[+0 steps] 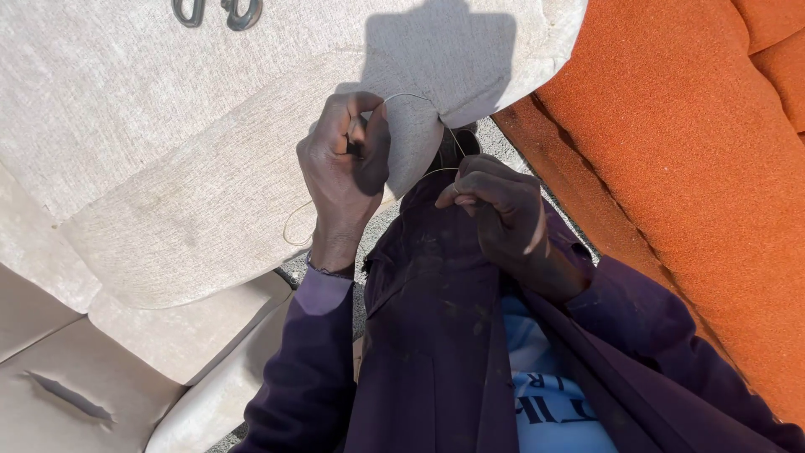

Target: Hand-sewing a seam on a piece of furniture upholstery using a curved needle and thread

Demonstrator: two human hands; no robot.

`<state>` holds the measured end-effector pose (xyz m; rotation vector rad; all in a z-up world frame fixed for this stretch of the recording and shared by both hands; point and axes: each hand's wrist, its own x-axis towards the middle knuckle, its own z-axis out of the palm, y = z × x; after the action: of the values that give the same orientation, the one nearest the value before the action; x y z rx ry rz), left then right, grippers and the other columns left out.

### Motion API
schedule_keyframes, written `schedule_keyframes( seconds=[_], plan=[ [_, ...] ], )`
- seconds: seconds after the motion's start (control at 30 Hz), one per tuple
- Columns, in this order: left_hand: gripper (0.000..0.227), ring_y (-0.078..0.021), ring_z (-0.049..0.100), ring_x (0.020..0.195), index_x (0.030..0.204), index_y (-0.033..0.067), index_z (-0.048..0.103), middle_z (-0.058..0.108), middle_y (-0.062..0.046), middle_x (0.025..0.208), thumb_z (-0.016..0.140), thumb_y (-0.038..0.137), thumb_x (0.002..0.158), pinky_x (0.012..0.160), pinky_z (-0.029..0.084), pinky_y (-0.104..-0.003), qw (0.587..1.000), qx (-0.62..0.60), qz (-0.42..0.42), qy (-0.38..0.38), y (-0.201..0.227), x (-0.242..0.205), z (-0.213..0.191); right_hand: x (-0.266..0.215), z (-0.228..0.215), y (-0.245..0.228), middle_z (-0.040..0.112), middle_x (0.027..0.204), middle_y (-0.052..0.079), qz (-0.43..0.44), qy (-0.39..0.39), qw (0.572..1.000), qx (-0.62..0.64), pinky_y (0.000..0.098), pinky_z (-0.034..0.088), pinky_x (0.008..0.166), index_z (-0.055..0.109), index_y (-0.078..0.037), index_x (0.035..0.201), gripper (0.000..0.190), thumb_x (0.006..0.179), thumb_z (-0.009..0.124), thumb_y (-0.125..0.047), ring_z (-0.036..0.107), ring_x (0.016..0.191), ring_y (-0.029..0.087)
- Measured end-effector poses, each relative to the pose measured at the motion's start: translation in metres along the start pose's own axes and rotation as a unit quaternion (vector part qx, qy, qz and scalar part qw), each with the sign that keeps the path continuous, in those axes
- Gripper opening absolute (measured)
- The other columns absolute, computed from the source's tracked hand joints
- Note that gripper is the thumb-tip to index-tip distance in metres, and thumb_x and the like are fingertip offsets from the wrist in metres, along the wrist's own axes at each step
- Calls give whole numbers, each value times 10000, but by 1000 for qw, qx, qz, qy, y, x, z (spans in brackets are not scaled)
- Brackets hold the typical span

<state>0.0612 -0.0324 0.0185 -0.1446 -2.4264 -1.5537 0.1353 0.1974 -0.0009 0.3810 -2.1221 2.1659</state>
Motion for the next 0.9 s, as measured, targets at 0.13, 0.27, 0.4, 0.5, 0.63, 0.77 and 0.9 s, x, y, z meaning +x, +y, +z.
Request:
schedule_keyframes(
  seconds=[0.13,0.27,0.4,0.5,0.63,0.77,0.9],
  plan=[
    [97,-115,574,587,1256,67,887,532,-10,601,858,-13,1211,676,550,-315,1000,-12,-21,-20,8,1,-5,-11,3,0,673,807,75,-21,-11,998,-60,474,680,1050,953,-49,1062,339,1274,735,-201,765,956,346],
    [104,-169,579,600,1272,29,867,537,-40,623,840,-41,1200,669,576,-364,998,-27,-38,-53,14,3,-15,-10,35,1,733,863,182,-24,-22,999,-28,555,687,947,913,27,1098,360,1311,708,-178,800,859,473],
    [82,-255,625,552,1250,22,861,551,-69,626,857,-39,1195,630,583,-425,995,24,-2,-97,6,15,-15,-11,52,18,793,878,186,-11,13,999,36,652,717,1057,945,33,1150,209,1244,807,-92,841,878,517],
    [90,-303,612,543,1216,7,849,528,-78,625,850,-78,1189,645,597,-455,991,24,32,-131,4,23,-18,-12,62,8,801,910,177,-8,39,998,53,707,669,1147,928,38,1182,291,1304,742,-150,855,915,457],
    [89,-332,638,560,1201,16,854,526,-83,635,857,-73,1188,670,609,-454,986,30,46,-156,5,29,-18,-25,70,25,862,911,174,-1,40,999,33,732,658,1239,951,35,1102,293,1232,811,-188,853,825,427],
    [153,-344,641,552,1112,75,824,494,-53,612,858,-60,1175,694,644,-468,978,63,90,-179,8,31,-17,-20,69,17,881,963,154,9,48,998,45,730,634,1292,926,55,1111,282,1247,779,-143,870,887,383],
    [330,-304,580,514,927,136,730,468,-1,589,800,-81,1166,639,594,-415,964,100,151,-196,25,35,-14,-12,67,-6,799,928,122,75,47,988,124,607,579,1420,865,116,1144,297,1325,640,49,840,1022,257]
  ],
)
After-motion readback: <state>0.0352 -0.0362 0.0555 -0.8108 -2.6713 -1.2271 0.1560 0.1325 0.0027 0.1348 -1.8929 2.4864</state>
